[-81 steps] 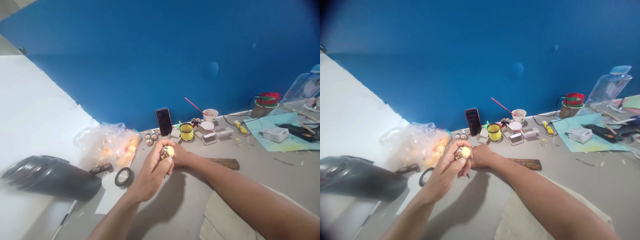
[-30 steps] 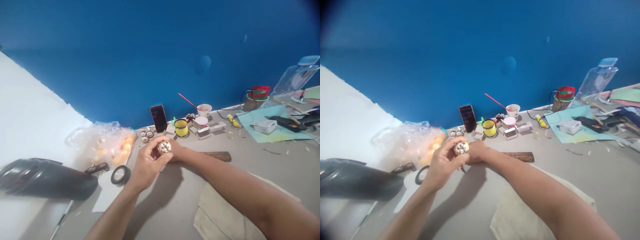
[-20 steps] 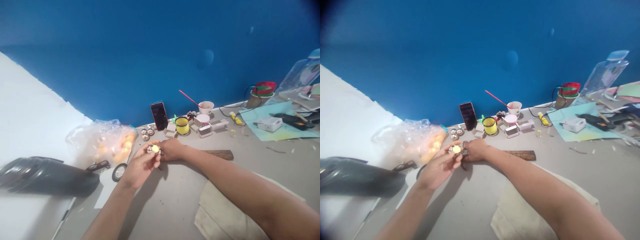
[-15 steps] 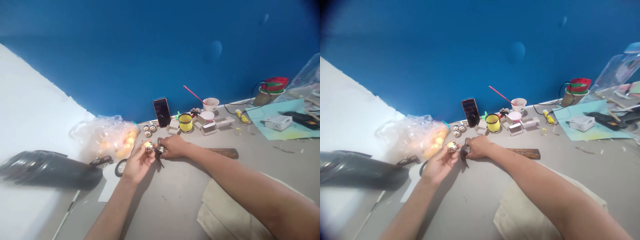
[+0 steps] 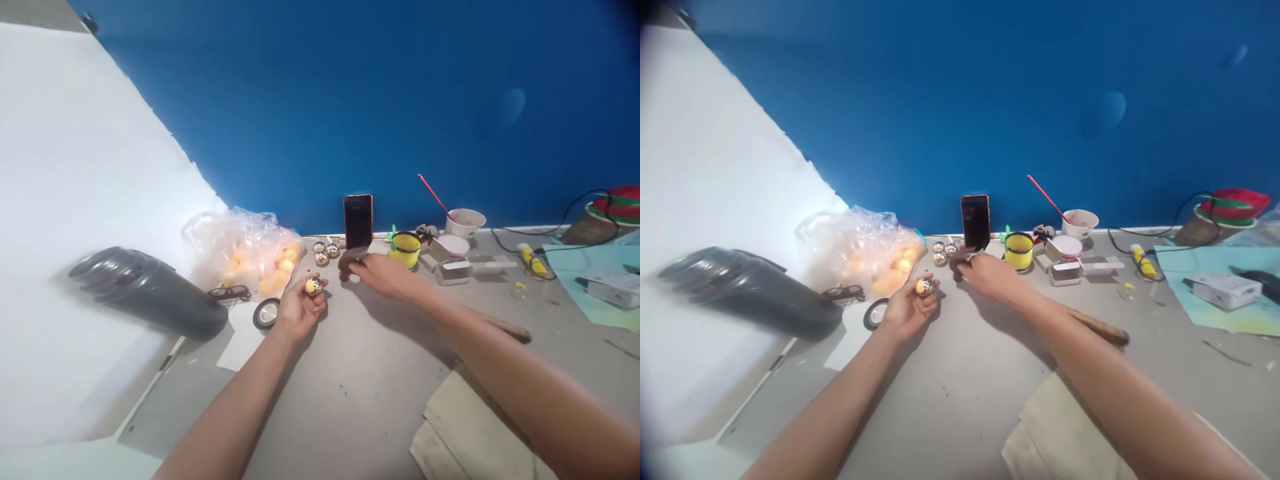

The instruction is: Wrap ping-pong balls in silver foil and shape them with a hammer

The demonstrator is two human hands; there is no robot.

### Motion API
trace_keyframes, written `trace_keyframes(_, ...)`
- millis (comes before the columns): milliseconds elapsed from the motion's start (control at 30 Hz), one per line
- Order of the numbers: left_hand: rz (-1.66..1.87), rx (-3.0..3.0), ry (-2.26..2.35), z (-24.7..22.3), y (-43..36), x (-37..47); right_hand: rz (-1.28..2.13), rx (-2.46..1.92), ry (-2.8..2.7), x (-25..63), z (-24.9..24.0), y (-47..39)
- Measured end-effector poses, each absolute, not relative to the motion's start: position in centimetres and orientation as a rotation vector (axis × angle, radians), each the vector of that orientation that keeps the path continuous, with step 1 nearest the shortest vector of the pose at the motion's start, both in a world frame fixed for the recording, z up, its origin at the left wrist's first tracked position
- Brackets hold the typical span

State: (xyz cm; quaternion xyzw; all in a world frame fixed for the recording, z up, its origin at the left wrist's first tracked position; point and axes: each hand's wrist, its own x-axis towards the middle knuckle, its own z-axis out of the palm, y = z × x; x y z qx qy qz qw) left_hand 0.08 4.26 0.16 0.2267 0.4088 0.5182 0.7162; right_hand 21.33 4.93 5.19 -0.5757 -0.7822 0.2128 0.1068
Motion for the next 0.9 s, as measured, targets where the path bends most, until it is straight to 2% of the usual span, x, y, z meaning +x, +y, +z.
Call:
trace_keyframes(133, 1.117, 0.574, 0.887, 0.1, 3.8, 0.5, 0.592, -1.627, -2.162, 22.0, 7.5, 4.1)
trace_keyframes(267, 1.083, 0.669, 0.863, 0.0, 3.0, 1.2, 0.552, -1.495, -2.212, 20.9, 7.8, 2.9)
trace_keyframes(500, 1.045, 0.804, 0.928, -0.1, 2.6, 1.6, 0.395, -1.572, -2.22, 20.5, 8.3, 2.5)
trace_keyframes(900, 1.047, 0.912, 0.971, -0.2, 2.7, 1.6, 0.461, -1.444, -2.171, 20.3, 8.5, 1.7)
